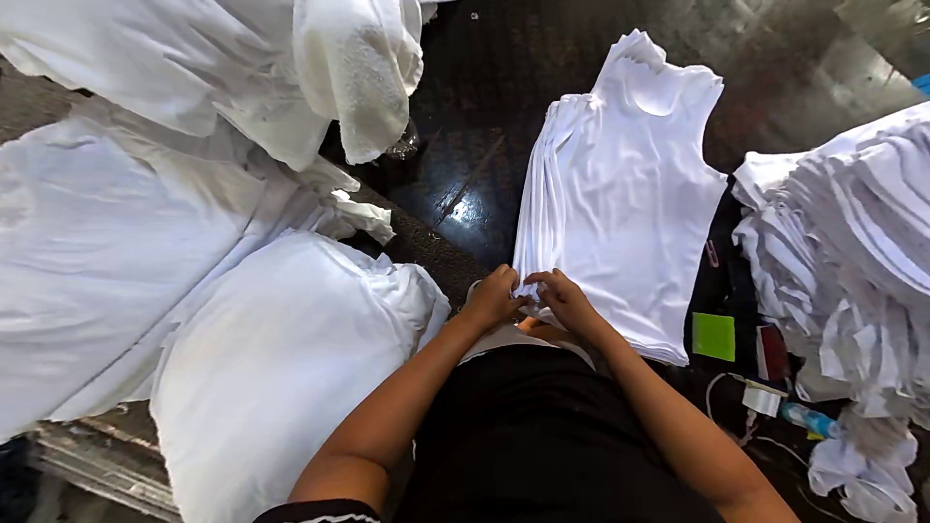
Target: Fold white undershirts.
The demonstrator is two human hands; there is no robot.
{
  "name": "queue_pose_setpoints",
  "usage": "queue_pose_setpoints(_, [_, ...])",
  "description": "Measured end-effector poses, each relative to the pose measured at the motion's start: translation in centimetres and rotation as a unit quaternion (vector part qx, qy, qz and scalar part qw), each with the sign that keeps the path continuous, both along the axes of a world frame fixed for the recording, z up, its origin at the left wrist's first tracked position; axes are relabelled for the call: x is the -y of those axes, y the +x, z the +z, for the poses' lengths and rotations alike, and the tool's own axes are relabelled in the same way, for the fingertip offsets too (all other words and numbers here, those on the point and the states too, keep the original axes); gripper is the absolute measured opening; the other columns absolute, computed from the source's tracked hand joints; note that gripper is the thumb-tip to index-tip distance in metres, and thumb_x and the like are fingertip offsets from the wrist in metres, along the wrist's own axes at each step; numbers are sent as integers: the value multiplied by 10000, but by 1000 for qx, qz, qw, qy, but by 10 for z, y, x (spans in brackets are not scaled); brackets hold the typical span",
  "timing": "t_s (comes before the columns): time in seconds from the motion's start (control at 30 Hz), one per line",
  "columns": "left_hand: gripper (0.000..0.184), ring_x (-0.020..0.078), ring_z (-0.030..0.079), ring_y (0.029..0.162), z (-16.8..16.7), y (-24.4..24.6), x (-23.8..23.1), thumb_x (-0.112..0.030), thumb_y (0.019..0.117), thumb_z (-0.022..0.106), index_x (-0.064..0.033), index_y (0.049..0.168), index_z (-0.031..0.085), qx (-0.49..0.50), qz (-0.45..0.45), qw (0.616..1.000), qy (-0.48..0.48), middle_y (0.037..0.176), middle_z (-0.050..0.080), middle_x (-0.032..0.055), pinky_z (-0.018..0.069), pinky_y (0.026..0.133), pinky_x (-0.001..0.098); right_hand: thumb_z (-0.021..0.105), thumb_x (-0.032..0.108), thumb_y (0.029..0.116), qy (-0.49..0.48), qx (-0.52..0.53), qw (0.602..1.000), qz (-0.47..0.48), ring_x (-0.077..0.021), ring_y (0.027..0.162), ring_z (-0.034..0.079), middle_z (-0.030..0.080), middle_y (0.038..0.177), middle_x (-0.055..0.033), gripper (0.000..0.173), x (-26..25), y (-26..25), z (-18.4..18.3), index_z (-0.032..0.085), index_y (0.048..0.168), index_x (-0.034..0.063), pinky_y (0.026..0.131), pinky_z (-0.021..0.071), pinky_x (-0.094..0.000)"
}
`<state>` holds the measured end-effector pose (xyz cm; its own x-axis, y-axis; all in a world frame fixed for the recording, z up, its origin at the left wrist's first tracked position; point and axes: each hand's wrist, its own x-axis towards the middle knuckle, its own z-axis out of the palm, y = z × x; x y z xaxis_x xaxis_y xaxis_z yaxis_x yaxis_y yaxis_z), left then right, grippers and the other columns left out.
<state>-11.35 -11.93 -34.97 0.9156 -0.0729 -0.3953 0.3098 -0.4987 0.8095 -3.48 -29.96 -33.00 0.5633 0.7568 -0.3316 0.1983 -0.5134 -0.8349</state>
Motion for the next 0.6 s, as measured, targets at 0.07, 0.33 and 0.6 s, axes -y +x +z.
queue_pose_setpoints(0.07, [407, 392, 632, 1045, -5, -4, -8, -239, 977, 694, 136, 1115, 616, -23, -4, 999, 24, 1133, 621, 285, 495, 964, 512, 489, 132, 1055, -16, -23, 999, 37, -300, 1097, 645, 623, 1288, -260, 394, -6, -4, 4, 576, 1412, -12, 963, 526, -394])
queue_pose_setpoints(0.33, [389, 482, 546, 1276, -20, 1, -74, -212, 1038, 589, 124, 1230, 626, -218, 7, 965, 147, 1310, 577, 351, 410, 1093, 613, 498, 196, 1077, -91, -31, 995, -3, -358, 1302, 577, 579, 1410, -256, 444, 11, 22, -7, 514, 1449, -45, 1143, 417, -458])
queue_pose_setpoints(0.6, [536, 461, 484, 1343, 4, 148, -25, -269, 1010, 644, 95, 1384, 523, -57, 121, 979, 156, 1446, 464, 341, 403, 1120, 553, 589, 165, 1026, -210, 59, 867, -448, -480, 1339, 488, 509, 1402, -363, 480, 166, 122, -50, 499, 1394, -130, 1141, 386, -545])
